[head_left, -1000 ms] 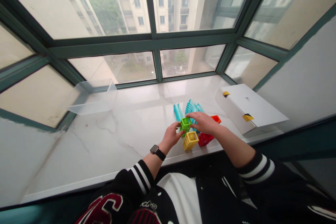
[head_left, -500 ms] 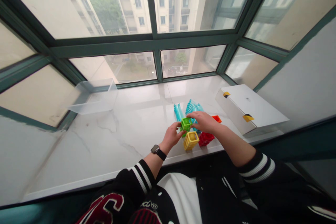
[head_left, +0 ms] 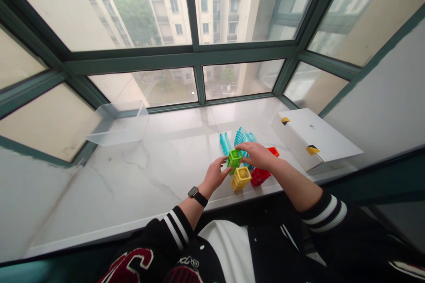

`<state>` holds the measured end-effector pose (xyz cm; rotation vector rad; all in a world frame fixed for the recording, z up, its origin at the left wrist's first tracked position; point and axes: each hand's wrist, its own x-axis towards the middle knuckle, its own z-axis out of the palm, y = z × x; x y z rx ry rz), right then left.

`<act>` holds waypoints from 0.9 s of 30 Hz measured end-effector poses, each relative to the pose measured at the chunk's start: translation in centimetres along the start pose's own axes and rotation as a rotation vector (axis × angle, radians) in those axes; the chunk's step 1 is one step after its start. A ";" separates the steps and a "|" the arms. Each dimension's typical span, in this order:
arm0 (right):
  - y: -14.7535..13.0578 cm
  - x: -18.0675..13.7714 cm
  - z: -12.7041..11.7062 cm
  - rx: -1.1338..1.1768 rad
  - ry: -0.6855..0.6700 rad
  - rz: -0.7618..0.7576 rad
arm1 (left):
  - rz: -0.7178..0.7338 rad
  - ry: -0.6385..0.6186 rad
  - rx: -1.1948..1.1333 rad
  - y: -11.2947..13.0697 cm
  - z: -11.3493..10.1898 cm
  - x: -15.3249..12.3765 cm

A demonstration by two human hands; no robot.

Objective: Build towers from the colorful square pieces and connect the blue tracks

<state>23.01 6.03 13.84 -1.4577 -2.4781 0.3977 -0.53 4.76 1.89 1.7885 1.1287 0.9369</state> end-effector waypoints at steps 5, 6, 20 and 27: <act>-0.2 -0.1 0.0 -0.013 -0.007 0.011 | -0.056 0.094 0.129 -3.5 -3.5 -3.0; -0.3 -0.1 0.0 -0.016 -0.007 0.019 | -0.057 0.125 0.186 -4.4 -4.4 -3.9; -0.1 -0.4 -0.3 -0.024 -0.037 0.001 | 0.073 0.274 0.613 -8.9 -8.0 -8.9; -2.3 -1.9 -3.2 0.145 0.351 -0.110 | 0.071 0.281 0.660 -8.6 -7.9 -9.0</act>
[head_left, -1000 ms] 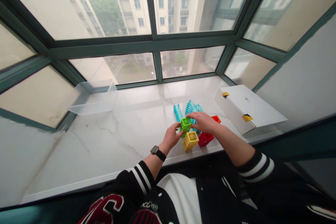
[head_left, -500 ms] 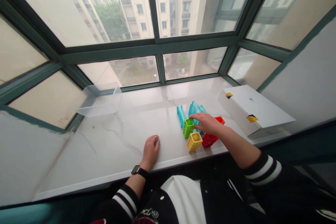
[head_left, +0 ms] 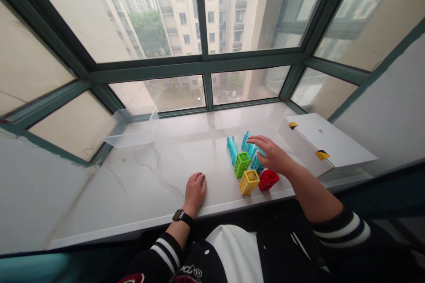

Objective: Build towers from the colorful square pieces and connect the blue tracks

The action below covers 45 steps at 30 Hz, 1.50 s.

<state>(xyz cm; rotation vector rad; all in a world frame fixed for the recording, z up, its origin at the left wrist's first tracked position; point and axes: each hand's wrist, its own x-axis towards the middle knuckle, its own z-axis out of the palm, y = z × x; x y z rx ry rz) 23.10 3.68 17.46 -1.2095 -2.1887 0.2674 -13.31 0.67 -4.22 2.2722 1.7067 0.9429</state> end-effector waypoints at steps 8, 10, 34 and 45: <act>-10.8 -2.3 4.5 0.253 0.324 -0.254 | 0.023 0.002 0.043 -0.2 0.3 0.0; -11.9 -2.5 7.2 0.305 0.243 -0.311 | 0.025 0.000 0.051 -0.3 0.4 -0.1; -3.6 -9.5 27.5 -0.067 -0.318 0.065 | 0.061 -0.002 0.140 -1.5 2.3 -0.8; -3.4 -9.5 27.5 -0.043 -0.336 0.080 | 0.005 -0.068 0.116 -0.8 1.7 -0.7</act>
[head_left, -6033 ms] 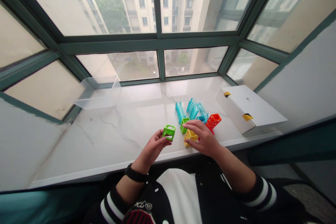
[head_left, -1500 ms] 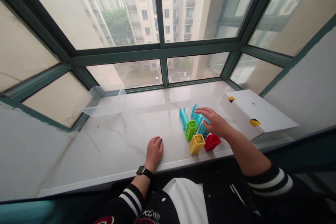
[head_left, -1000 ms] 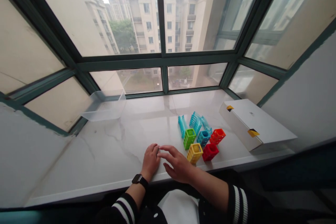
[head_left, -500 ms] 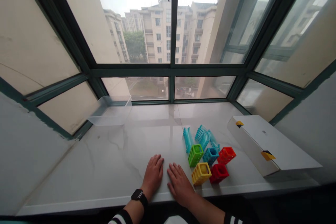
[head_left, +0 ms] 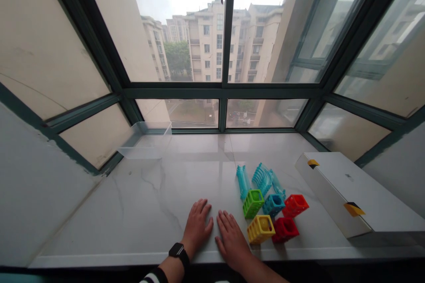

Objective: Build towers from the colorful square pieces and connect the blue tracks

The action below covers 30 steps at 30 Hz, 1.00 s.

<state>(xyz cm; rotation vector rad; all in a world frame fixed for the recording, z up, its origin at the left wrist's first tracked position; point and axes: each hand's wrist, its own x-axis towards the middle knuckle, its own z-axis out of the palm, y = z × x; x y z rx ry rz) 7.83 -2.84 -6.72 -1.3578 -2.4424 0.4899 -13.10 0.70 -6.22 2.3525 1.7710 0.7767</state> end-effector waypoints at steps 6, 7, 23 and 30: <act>0.1 0.2 -0.1 -0.026 -0.001 0.006 | -0.011 -0.008 0.035 -0.3 0.6 0.0; 0.1 0.2 -0.1 -0.033 -0.004 0.005 | -0.009 -0.006 0.041 -0.3 0.6 0.1; 0.0 0.4 -0.2 -0.072 0.047 -0.004 | 0.011 0.012 0.038 0.6 0.1 0.2; -0.4 0.7 -1.0 -0.047 -0.011 0.031 | 0.013 0.013 0.042 1.0 -0.3 0.4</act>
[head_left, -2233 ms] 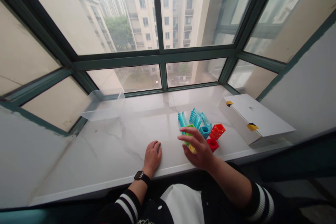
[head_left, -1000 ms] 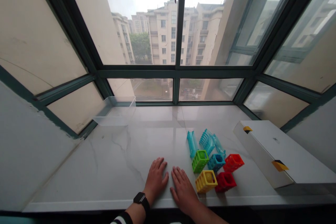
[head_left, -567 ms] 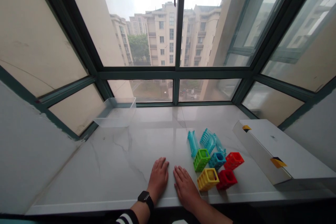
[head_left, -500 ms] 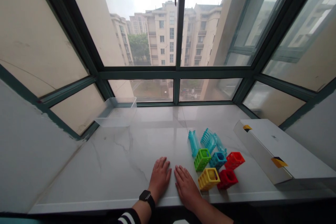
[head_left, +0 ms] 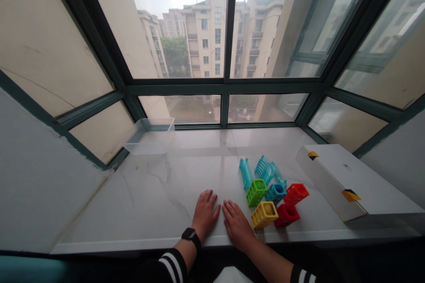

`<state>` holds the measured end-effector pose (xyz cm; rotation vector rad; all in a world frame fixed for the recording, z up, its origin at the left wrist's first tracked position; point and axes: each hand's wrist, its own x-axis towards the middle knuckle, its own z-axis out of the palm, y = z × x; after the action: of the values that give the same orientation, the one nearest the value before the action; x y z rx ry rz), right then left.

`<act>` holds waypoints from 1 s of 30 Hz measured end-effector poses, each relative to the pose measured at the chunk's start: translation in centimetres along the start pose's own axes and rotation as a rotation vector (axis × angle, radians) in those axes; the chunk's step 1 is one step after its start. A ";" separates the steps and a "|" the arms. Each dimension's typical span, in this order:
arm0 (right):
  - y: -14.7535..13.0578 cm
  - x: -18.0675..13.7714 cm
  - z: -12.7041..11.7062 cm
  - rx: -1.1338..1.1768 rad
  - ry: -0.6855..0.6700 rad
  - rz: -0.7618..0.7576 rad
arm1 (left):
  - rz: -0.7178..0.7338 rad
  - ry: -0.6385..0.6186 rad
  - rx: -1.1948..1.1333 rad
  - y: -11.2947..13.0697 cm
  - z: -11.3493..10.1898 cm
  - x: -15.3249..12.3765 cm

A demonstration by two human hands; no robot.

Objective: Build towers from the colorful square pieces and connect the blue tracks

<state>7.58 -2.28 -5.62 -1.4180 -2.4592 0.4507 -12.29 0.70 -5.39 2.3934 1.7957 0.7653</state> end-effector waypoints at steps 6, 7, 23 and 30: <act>-5.1 -0.1 -6.4 0.208 -0.038 -0.027 | -0.002 -0.010 -0.026 -0.1 0.1 0.2; -6.1 -0.3 -8.6 0.273 0.021 -0.110 | -0.004 -0.012 -0.030 -0.2 0.2 0.2; 2.3 -5.5 -25.6 -0.099 0.092 -0.119 | 0.017 0.002 -0.038 0.0 -0.3 0.4; 3.2 -5.4 -23.1 -0.072 -0.024 -0.014 | 0.001 -0.033 -0.034 0.2 -0.6 0.5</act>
<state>21.51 -2.42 13.91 -1.4294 -2.5263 0.3820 -12.26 0.96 -4.57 2.3716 1.7549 0.7454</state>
